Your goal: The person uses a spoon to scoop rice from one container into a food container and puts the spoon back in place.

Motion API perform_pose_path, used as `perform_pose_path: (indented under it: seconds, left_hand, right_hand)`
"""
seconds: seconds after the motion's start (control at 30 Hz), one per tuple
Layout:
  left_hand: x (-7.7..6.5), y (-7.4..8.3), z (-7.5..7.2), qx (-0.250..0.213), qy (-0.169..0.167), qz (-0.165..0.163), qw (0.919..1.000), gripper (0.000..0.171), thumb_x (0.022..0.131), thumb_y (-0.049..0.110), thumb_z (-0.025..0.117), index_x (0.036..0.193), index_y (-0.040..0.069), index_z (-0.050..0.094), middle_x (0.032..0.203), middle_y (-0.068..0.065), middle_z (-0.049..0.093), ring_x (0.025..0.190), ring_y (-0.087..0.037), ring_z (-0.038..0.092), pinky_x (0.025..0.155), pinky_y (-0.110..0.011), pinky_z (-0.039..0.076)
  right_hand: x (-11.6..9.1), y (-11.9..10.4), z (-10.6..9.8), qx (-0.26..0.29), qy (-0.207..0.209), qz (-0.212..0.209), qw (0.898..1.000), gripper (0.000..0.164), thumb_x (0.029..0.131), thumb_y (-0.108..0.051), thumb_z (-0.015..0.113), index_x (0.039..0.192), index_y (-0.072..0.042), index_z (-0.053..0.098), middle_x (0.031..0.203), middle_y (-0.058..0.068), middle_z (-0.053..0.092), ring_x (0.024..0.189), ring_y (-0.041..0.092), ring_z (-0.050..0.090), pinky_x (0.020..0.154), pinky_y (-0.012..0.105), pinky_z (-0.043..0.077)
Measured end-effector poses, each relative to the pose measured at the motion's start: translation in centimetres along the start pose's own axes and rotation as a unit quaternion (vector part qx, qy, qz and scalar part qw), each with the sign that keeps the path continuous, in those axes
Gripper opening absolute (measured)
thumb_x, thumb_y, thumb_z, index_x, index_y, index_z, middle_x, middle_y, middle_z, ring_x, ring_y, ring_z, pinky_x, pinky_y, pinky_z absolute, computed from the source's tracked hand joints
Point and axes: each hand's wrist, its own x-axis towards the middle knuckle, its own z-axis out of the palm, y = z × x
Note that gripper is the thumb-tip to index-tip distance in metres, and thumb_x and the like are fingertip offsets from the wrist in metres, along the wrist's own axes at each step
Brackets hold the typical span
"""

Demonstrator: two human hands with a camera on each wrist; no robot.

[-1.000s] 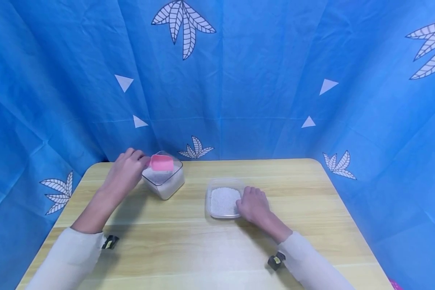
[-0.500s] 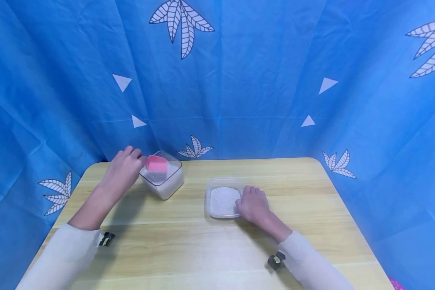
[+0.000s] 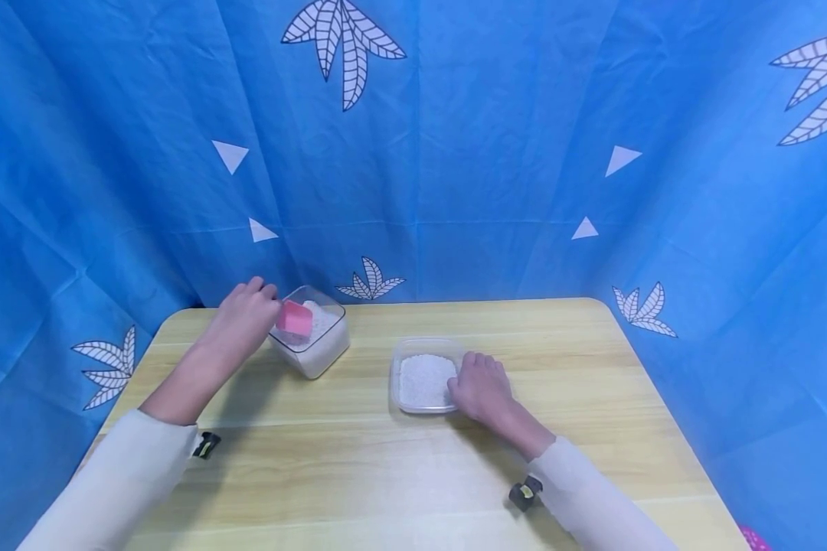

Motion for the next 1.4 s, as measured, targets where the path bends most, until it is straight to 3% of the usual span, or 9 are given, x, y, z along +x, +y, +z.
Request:
perform_pose_path:
  seconds: [0.3, 0.8, 1.4]
  left_hand:
    - [0.7, 0.3, 0.9, -0.011, -0.013, 0.011, 0.9998, 0.022, 0.079, -0.005, 0.085, 0.098, -0.001, 0.077, 0.097, -0.021, 0.074, 0.09, -0.035, 0.061, 0.077, -0.044, 0.056]
    - [1.6, 0.7, 1.8, -0.03, -0.049, 0.003, 0.9983, 0.023, 0.079, -0.003, 0.086, 0.1, 0.0, 0.077, 0.097, -0.018, 0.077, 0.09, -0.033, 0.063, 0.08, -0.043, 0.056]
    - [3.4, 3.0, 2.3, -0.023, -0.097, 0.01, 0.9949, 0.026, 0.08, 0.002, 0.087, 0.104, 0.003, 0.076, 0.104, -0.017, 0.076, 0.092, -0.034, 0.061, 0.088, -0.046, 0.056]
  right_hand:
    - [0.0, -0.1, -0.1, 0.0, -0.003, -0.003, 1.0, 0.03, 0.096, -0.03, 0.051, 0.099, 0.0, 0.053, 0.092, 0.014, 0.054, 0.087, 0.029, 0.05, 0.086, 0.046, 0.046]
    - [0.1, -0.2, -0.3, -0.005, 0.002, -0.003, 1.0, 0.03, 0.095, -0.03, 0.051, 0.098, 0.0, 0.053, 0.091, 0.014, 0.053, 0.085, 0.029, 0.049, 0.084, 0.045, 0.046]
    - [0.0, -0.1, -0.1, -0.01, -0.003, -0.001, 1.0, 0.033, 0.097, -0.03, 0.05, 0.102, 0.002, 0.054, 0.095, 0.016, 0.056, 0.091, 0.032, 0.052, 0.089, 0.048, 0.047]
